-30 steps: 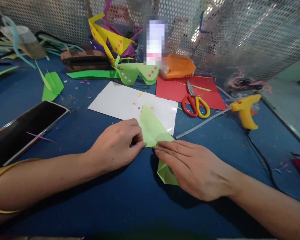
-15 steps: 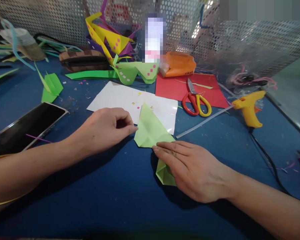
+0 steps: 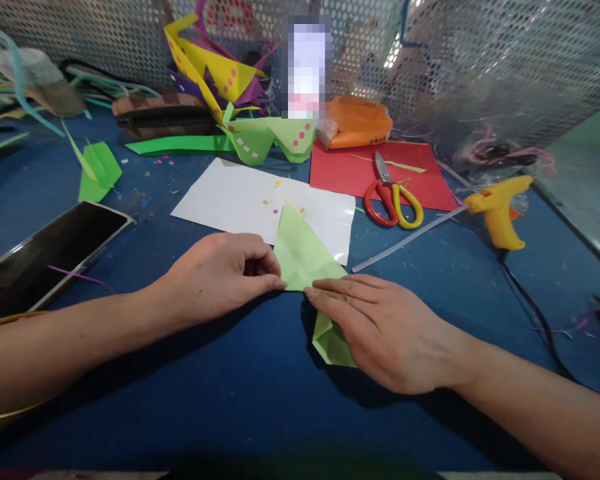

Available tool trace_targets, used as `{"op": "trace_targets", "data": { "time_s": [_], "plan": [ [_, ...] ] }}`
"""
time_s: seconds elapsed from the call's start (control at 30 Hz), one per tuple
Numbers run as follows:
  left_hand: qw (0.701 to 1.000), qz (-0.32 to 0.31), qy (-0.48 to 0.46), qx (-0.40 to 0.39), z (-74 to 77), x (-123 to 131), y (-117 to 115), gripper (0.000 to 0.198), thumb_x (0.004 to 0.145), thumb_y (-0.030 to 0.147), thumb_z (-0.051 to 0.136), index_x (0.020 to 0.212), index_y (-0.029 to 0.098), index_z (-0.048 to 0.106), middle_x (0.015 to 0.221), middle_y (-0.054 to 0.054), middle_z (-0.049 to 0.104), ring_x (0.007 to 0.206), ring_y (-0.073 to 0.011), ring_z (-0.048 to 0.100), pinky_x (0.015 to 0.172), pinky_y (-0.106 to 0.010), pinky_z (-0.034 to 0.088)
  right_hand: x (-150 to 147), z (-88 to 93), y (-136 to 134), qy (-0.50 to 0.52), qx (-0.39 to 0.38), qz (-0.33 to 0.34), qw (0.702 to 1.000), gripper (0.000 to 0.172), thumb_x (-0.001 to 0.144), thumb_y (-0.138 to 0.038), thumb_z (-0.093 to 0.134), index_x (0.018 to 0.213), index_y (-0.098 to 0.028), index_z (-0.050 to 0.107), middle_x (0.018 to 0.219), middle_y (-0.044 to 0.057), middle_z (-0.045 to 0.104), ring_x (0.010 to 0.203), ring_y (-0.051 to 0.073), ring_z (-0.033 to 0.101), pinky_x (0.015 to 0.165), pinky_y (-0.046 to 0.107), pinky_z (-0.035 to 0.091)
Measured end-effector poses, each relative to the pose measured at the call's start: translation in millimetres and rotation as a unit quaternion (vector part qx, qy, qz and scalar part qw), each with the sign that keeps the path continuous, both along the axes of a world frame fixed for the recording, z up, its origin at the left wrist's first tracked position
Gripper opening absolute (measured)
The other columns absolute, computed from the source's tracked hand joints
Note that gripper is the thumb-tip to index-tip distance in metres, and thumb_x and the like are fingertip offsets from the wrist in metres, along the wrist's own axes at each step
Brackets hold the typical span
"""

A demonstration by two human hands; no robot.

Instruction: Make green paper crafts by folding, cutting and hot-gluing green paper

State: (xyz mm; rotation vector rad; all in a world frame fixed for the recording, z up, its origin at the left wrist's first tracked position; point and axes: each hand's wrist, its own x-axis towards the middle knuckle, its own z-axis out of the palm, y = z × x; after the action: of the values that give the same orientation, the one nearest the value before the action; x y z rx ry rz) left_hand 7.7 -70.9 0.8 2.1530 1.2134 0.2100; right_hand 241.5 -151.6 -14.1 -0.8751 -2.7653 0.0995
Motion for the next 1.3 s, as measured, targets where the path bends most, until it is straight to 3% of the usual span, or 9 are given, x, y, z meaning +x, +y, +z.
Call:
{"op": "trace_targets", "data": {
  "time_s": [0.37, 0.63, 0.77, 0.87, 1.0, 1.13, 1.3],
  "plan": [
    [1.0, -0.022, 0.012, -0.009, -1.8, 0, -1, 0.007, 0.072, 0.03, 0.068, 0.07, 0.024, 0.069, 0.068, 0.004, 0.067, 0.062, -0.0138, 0.059, 0.054, -0.025, 0.038, 1, -1.4, -1, 0.0, -0.004, -0.006, 1.0, 0.045, 0.085, -0.013, 0.04, 0.126, 0.001, 0.055, 0.125, 0.018, 0.064, 0.119, 0.027, 0.058, 0.099, 0.04, 0.048],
    [0.981, -0.133, -0.003, 0.144, -5.6, -3, -1, 0.011, 0.082, 0.025, 0.063, 0.072, 0.021, 0.066, 0.073, 0.002, 0.065, 0.074, -0.0153, 0.059, 0.067, -0.029, 0.036, 1, -2.8, 0, 0.032, 0.005, -0.008, 0.999, 0.044, 0.084, -0.01, 0.039, 0.123, 0.001, 0.056, 0.122, 0.017, 0.066, 0.116, 0.026, 0.06, 0.096, 0.039, 0.051],
    [0.974, -0.158, -0.015, 0.158, -6.9, -4, -1, 0.011, 0.084, 0.025, 0.063, 0.074, 0.02, 0.065, 0.075, 0.001, 0.065, 0.076, -0.0155, 0.058, 0.068, -0.029, 0.035, 1, -6.3, -2, 0.074, -0.017, -0.014, 0.997, 0.041, 0.086, -0.009, 0.04, 0.123, -0.001, 0.055, 0.121, 0.017, 0.066, 0.115, 0.025, 0.061, 0.096, 0.038, 0.051],
    [0.975, -0.157, -0.025, 0.156, -8.8, -4, -1, 0.013, 0.086, 0.024, 0.059, 0.075, 0.02, 0.064, 0.075, 0.001, 0.064, 0.076, -0.0158, 0.058, 0.068, -0.029, 0.035, -1, -6.8, -1, 0.142, -0.074, -0.076, 0.984, 0.035, 0.092, -0.012, 0.044, 0.124, -0.007, 0.053, 0.116, 0.013, 0.069, 0.106, 0.019, 0.066, 0.089, 0.031, 0.053],
    [0.972, -0.16, -0.024, 0.17, -10.3, -4, -2, 0.013, 0.086, 0.023, 0.058, 0.075, 0.02, 0.064, 0.075, 0.0, 0.063, 0.077, -0.017, 0.058, 0.067, -0.03, 0.034, -6, 0.0, 7, 0.227, -0.164, -0.199, 0.939, 0.022, 0.09, -0.016, 0.057, 0.111, -0.018, 0.061, 0.102, 0.004, 0.071, 0.091, 0.013, 0.067, 0.079, 0.023, 0.052],
    [0.972, -0.157, -0.019, 0.174, -10.8, -5, -3, 0.012, 0.085, 0.023, 0.059, 0.075, 0.019, 0.064, 0.074, 0.0, 0.063, 0.076, -0.0175, 0.057, 0.066, -0.03, 0.034, -15, 6.5, 21, 0.19, -0.211, -0.251, 0.925, 0.005, 0.084, -0.016, 0.065, 0.084, -0.02, 0.066, 0.085, -0.001, 0.066, 0.077, 0.012, 0.062, 0.067, 0.024, 0.046],
    [0.975, -0.15, -0.01, 0.162, -9.0, -3, -3, 0.014, 0.085, 0.025, 0.059, 0.075, 0.02, 0.066, 0.075, -0.001, 0.065, 0.078, -0.0178, 0.059, 0.066, -0.03, 0.036, -25, 0.8, 25, 0.122, -0.22, -0.277, 0.927, 0.005, 0.08, -0.019, 0.069, 0.079, -0.02, 0.065, 0.08, -0.002, 0.063, 0.071, 0.013, 0.057, 0.06, 0.025, 0.038]
  ]
}}
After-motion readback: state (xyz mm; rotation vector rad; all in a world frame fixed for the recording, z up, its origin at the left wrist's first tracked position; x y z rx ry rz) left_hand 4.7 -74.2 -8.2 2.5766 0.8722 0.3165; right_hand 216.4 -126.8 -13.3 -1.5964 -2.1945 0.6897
